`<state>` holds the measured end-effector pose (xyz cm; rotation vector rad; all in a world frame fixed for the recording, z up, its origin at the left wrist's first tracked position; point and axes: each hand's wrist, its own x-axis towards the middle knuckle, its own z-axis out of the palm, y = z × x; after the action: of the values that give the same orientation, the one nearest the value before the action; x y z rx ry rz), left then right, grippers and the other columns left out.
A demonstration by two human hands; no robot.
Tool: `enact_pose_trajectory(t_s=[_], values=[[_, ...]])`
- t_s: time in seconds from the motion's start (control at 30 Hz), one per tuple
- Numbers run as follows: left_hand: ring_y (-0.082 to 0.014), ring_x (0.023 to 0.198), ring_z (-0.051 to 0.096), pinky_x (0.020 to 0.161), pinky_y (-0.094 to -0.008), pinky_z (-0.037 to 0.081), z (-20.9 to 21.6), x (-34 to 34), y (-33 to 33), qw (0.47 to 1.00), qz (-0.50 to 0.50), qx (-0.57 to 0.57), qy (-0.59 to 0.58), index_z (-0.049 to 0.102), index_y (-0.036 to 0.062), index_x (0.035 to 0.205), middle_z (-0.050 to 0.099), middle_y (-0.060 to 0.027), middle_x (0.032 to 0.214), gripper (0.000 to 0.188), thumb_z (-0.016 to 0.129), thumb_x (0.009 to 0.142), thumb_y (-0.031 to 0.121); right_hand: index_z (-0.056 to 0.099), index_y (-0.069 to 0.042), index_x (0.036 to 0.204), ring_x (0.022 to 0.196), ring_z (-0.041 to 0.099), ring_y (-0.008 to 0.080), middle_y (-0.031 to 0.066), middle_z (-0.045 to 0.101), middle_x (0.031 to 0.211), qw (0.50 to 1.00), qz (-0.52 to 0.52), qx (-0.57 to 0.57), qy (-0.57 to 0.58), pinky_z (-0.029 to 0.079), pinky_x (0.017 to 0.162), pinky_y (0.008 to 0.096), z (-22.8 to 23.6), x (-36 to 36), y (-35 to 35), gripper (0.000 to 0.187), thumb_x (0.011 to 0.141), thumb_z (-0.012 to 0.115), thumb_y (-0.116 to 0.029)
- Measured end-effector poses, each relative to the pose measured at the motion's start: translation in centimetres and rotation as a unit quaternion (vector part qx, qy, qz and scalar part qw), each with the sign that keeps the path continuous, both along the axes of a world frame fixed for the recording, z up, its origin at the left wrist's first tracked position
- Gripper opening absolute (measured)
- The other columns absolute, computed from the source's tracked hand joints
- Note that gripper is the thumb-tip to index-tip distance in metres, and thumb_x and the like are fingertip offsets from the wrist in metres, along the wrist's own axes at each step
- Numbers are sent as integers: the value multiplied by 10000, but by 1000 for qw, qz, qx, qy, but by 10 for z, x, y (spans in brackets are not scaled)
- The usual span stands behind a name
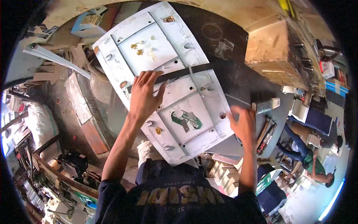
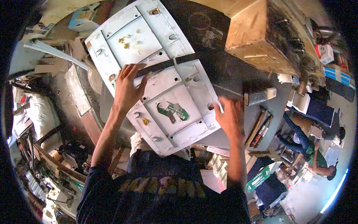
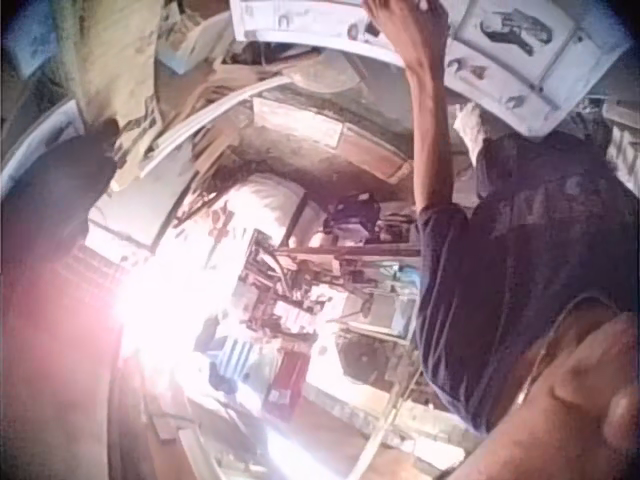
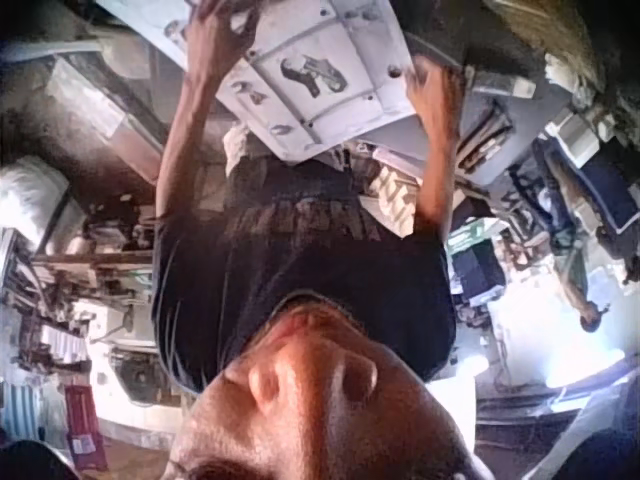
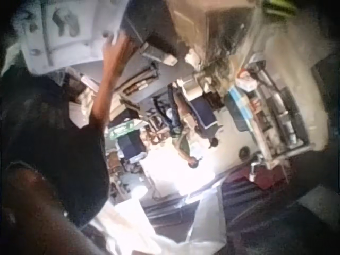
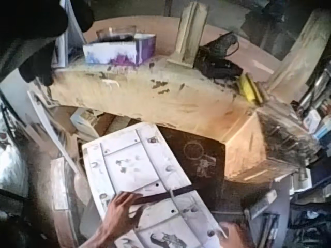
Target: The person shapes and cuts metal strips using benchtop manual machines and installs the strips into slots on a die board by hand and with pliers.
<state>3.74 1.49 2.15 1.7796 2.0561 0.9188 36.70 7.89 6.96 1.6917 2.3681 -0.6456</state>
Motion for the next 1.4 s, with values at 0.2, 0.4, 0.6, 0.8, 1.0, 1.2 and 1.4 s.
enact_pose_trajectory(t_s=[0.2, 0.4, 0.6, 0.8, 1.0, 1.2, 1.4], values=[[-302, 994, 627, 907, -404, 432, -20, -1, 39, 995, -42, -88, 31, 649, 61, 1055, 686, -103, 994, 327, 808, 769, 74, 593, -115, 1338, 1253, 574, 297, 100, 648, 1296, 938, 217, 203, 180, 339, 1090, 480, -41, -65, 106, 512, 867, 768, -214], [-313, 785, 679, 713, -397, 544, -1, -10, 16, 998, -39, -54, 12, 741, 108, 1070, 683, -111, 823, 259, 740, 838, -7, 743, -98, 1013, 889, 638, 266, 54, 720, 950, 955, 249, 53, 155, 403, 964, 399, -43, -73, 145, 184, 832, 748, -62], [-189, 728, 639, 676, -351, 494, -6, -20, -60, 995, 87, -34, 13, 803, 113, 1002, 668, -30, 792, 304, 781, 741, -42, 763, -72, 954, 909, 654, 245, 54, 691, 898, 895, 339, 146, 250, 480, 919, 373, -42, -120, 104, 214, 774, 712, 33], [-196, 783, 643, 697, -344, 471, -27, -19, -69, 998, 58, -32, 11, 792, 108, 1014, 702, -32, 879, 323, 785, 731, -47, 762, -56, 987, 934, 659, 263, 71, 691, 927, 890, 367, 106, 249, 500, 909, 384, -62, -125, 106, 307, 735, 669, 93], [-243, 961, 632, 815, -379, 458, -27, -7, -54, 998, 56, -21, 7, 765, 102, 1114, 713, -32, 1032, 405, 814, 719, 23, 744, -26, 1005, 945, 663, 284, 89, 690, 986, 897, 366, 104, 227, 518, 890, 400, -61, -124, 105, 330, 728, 645, 122], [-207, 942, 640, 795, -379, 445, -45, -1, -41, 1000, 9, 6, 17, 756, 92, 1115, 722, -18, 1002, 509, 747, 619, -19, 744, -13, 1025, 971, 692, 290, 103, 716, 1004, 890, 365, 122, 245, 549, 853, 394, -65, -121, 103, 373, 690, 646, 118], [-183, 863, 645, 770, -372, 426, -49, 1, -40, 1000, 11, 13, 2, 762, 81, 1120, 718, -6, 946, 575, 712, 558, -31, 747, 13, 1014, 950, 717, 284, 129, 738, 988, 883, 374, 141, 247, 566, 833, 400, -67, -121, 106, 392, 645, 647, 103]])
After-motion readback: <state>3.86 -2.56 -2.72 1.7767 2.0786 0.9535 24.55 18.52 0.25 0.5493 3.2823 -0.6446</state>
